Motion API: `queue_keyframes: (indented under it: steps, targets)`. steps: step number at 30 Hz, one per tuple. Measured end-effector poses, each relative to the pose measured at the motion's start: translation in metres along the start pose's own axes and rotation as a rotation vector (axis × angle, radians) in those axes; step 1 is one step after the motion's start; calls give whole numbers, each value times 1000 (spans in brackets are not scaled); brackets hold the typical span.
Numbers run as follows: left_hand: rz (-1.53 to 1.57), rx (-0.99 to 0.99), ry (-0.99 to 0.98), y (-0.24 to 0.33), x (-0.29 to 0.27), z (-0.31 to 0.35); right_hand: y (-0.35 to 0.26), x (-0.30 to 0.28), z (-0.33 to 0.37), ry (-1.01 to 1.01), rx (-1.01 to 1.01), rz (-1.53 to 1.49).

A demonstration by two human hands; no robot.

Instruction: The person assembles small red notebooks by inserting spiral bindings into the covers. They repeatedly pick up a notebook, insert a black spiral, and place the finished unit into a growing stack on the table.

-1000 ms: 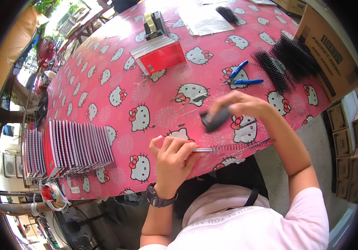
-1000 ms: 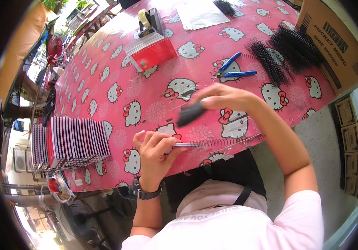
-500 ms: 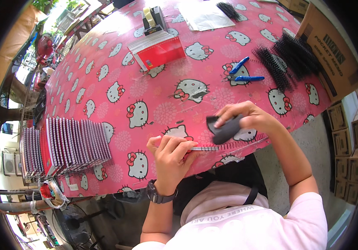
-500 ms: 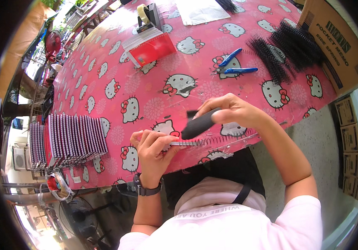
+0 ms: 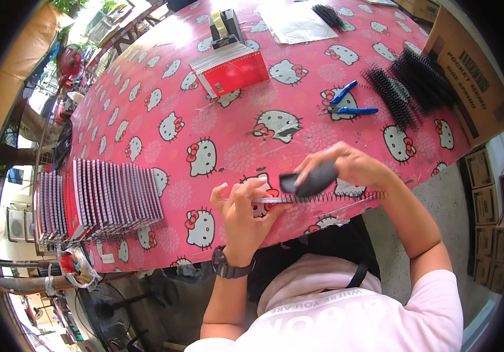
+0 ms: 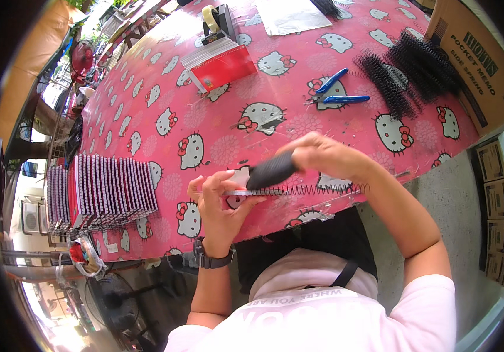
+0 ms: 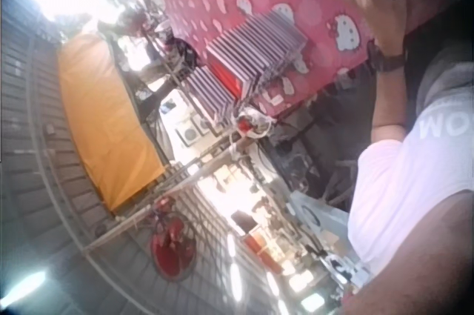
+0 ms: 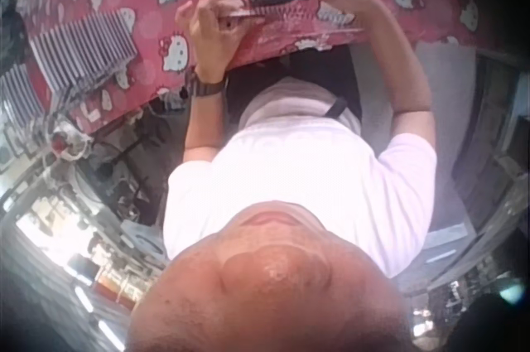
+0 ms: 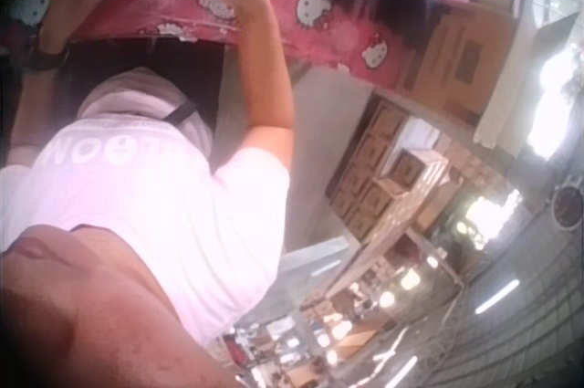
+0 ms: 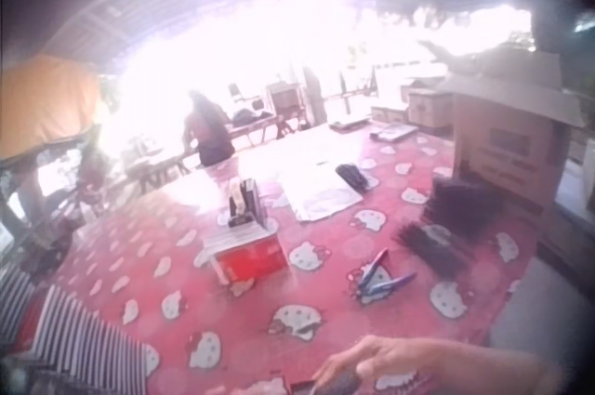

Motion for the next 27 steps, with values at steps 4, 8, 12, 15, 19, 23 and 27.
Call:
queue_keyframes:
  steps: [4, 8, 12, 15, 19, 23, 27]
  targets:
    - [32, -44, 0, 0, -2, 0, -11, -4, -5, 28, 89, 180]
    - [-46, 27, -23, 5, -2, -6, -10, 0, -3, -6, 15, 82]
    - [-51, 49, -83, 6, -1, -10, -2, -11, 2, 71, -42, 24]
    - [-37, 34, -130, 4, -1, -10, 8, -24, 7, 121, -44, -22]
    - [-103, 13, -198, 6, 1, -11, 15, -19, 10, 130, 68, 55]
    - [-95, 34, -235, 8, 0, -13, -2, -13, 7, 206, -76, 382]
    - [-153, 71, -230, 8, 1, -10, -20, -21, 8, 365, -135, 1223]
Point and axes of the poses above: each hand's wrist, its own z-axis away from the middle knuckle, its own x-axis out of the palm, y = z × x, the point moved 4 cm from there along -z, towards the middle knuckle
